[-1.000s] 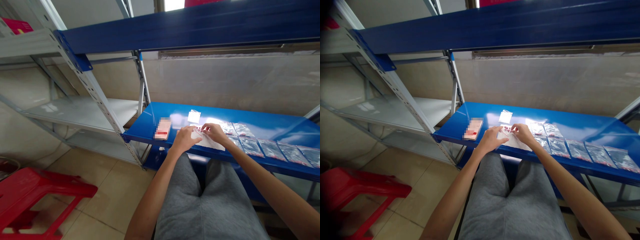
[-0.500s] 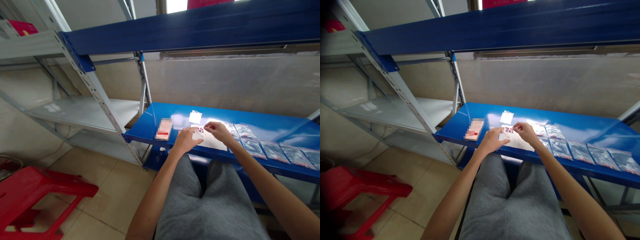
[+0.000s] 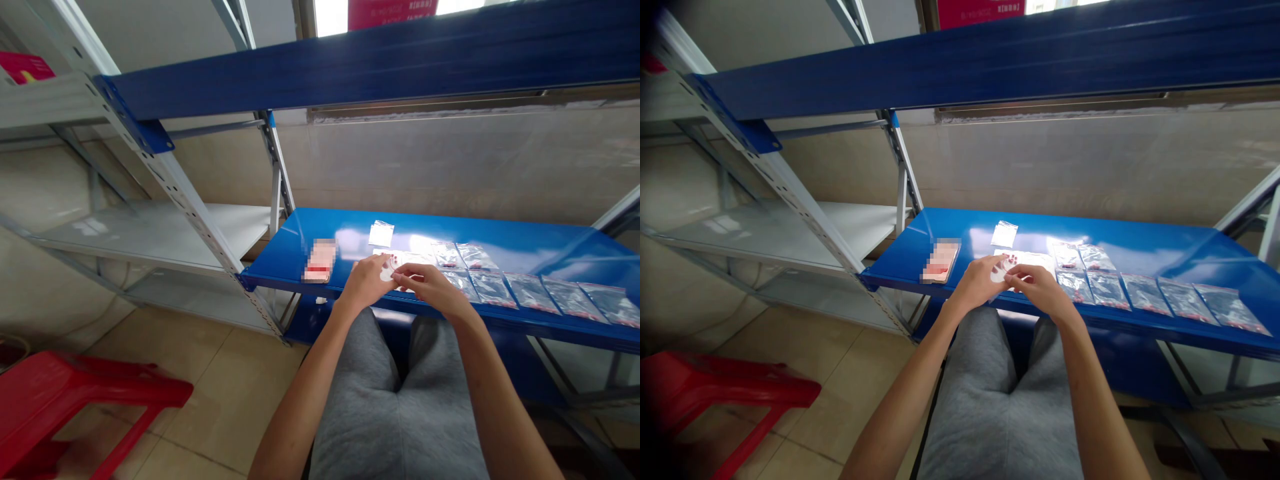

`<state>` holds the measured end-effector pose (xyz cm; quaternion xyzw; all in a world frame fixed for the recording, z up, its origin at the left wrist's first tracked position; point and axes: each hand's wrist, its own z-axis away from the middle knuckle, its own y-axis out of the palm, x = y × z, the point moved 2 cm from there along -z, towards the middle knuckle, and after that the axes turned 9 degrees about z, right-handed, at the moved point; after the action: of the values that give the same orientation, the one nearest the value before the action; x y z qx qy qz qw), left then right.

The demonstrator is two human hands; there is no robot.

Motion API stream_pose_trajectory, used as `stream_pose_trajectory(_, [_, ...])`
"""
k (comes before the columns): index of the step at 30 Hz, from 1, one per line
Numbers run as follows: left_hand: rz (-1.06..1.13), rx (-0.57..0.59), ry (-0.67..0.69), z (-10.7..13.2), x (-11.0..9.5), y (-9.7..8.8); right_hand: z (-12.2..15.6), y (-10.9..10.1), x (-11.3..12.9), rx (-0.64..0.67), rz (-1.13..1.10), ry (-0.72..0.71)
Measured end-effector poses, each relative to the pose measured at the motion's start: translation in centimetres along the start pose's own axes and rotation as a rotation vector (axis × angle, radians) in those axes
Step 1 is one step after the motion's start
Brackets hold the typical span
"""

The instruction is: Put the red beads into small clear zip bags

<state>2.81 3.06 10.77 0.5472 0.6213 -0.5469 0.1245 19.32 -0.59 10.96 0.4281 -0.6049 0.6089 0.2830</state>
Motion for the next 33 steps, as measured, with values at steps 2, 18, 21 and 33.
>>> stream_pose_trajectory(2, [0.044,0.019,-0.03,0.0,-0.1,0.0,0.9,0.5,-0.6,-0.085,-0.028,0.016])
stream_pose_trajectory(18, [0.697,-0.067,-0.244,0.0,-1.8,0.8,3.5,-1.0,-1.6,-0.5,-0.267,0.076])
stream_pose_trajectory(21, [0.721,-0.126,-0.275,-0.2,-2.9,1.2,3.7,-1.4,-1.4,-0.504,-0.293,0.091])
stream_pose_trajectory(33, [0.737,-0.339,-0.37,2.7,-1.8,3.3,4.2,-1.9,-1.1,-0.388,-0.112,0.034])
